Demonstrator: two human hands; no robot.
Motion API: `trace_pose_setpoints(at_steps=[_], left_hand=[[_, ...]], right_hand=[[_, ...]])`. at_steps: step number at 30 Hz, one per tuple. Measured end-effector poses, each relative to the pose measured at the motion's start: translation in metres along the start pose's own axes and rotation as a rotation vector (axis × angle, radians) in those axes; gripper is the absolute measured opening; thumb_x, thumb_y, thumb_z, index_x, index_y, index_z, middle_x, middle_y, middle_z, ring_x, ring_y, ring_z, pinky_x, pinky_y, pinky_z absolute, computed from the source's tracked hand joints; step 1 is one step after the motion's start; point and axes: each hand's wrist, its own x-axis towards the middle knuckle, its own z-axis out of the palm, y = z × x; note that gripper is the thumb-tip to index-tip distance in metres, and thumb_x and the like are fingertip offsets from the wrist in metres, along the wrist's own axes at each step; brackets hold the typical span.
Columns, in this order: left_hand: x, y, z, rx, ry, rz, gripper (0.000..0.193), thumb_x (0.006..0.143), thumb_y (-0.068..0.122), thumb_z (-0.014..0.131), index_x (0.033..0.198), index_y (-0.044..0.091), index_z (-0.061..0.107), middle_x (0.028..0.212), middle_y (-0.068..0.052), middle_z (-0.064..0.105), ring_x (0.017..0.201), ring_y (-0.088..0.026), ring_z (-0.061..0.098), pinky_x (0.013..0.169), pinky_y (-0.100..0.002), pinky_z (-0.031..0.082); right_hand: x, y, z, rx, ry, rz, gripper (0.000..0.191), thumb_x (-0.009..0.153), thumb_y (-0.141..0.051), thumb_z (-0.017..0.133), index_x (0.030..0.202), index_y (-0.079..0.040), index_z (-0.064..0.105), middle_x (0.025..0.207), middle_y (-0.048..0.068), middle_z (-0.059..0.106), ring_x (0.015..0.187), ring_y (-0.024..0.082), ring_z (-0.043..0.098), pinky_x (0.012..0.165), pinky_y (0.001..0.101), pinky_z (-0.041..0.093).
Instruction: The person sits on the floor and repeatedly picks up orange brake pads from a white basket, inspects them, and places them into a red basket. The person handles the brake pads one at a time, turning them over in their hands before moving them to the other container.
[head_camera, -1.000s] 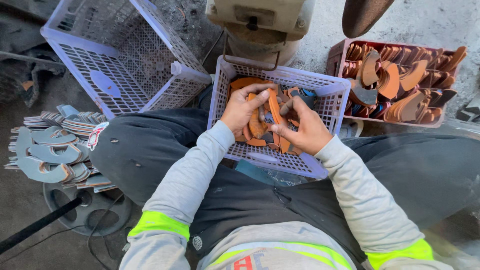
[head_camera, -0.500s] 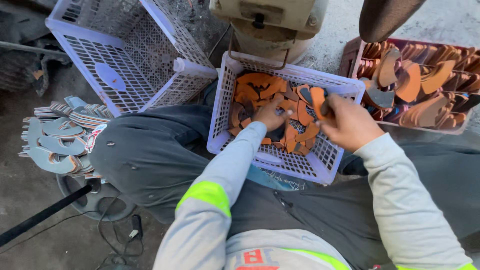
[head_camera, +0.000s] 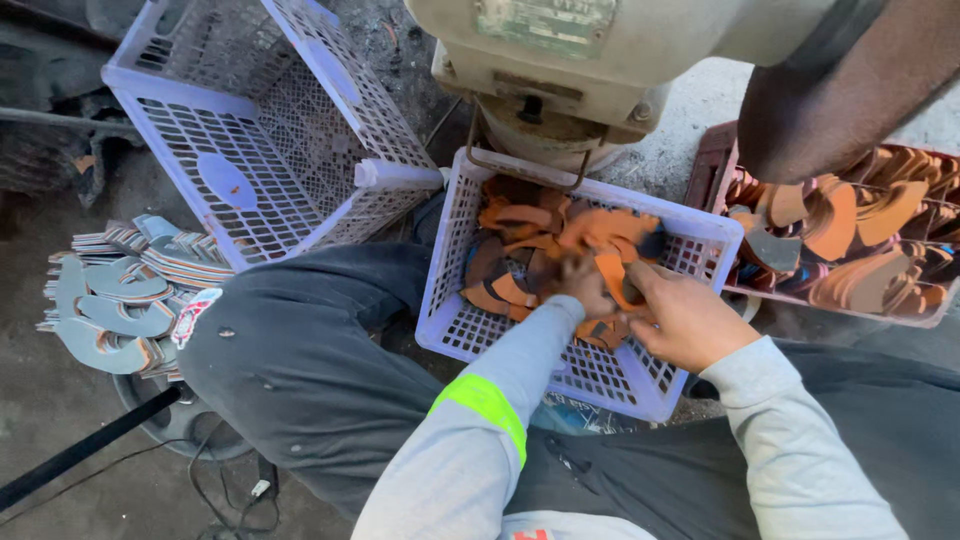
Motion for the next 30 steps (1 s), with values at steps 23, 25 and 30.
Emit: trace_pose_setpoints(at_steps=[23, 25, 30], left_hand=[[0.053, -0.077, -0.119, -0.03, 0.281, -0.571, 0.111, 0.054, 0.047, 0.099, 0.144, 0.008, 0.048, 0.141, -0.02, 0.054, 0.128, -0.036, 0.055, 0.104, -0.042, 0.049], [0.059, -0.079, -0.114, -0.003, 0.239, -0.521, 0.106, 0.055, 0.042, 0.097, 0.144, 0.009, 0.049, 0.14, -0.019, 0.056, 0.125, -0.035, 0.056, 0.101, -0.042, 0.05], [0.059, -0.105, -0.074, 0.011, 0.146, -0.218, 0.095, 0.058, 0.029, 0.09, 0.143, 0.013, 0.052, 0.135, -0.017, 0.061, 0.118, -0.031, 0.06, 0.095, -0.042, 0.053]], right_hand=[[0.005, 0.017, 0.021, -0.026, -0.122, 0.113, 0.04, 0.08, -0.015, 0.068, 0.115, -0.002, 0.054, 0.101, 0.023, 0.07, 0.097, 0.044, 0.067, 0.08, 0.0531, 0.053], [0.007, 0.023, 0.024, -0.018, -0.117, 0.1, 0.042, 0.079, -0.015, 0.069, 0.115, -0.002, 0.054, 0.101, 0.023, 0.07, 0.097, 0.044, 0.067, 0.08, 0.0533, 0.052], [0.016, 0.037, 0.042, -0.067, -0.208, 0.132, 0.046, 0.08, -0.022, 0.073, 0.117, -0.003, 0.053, 0.098, 0.022, 0.071, 0.099, 0.042, 0.068, 0.084, 0.0516, 0.053]])
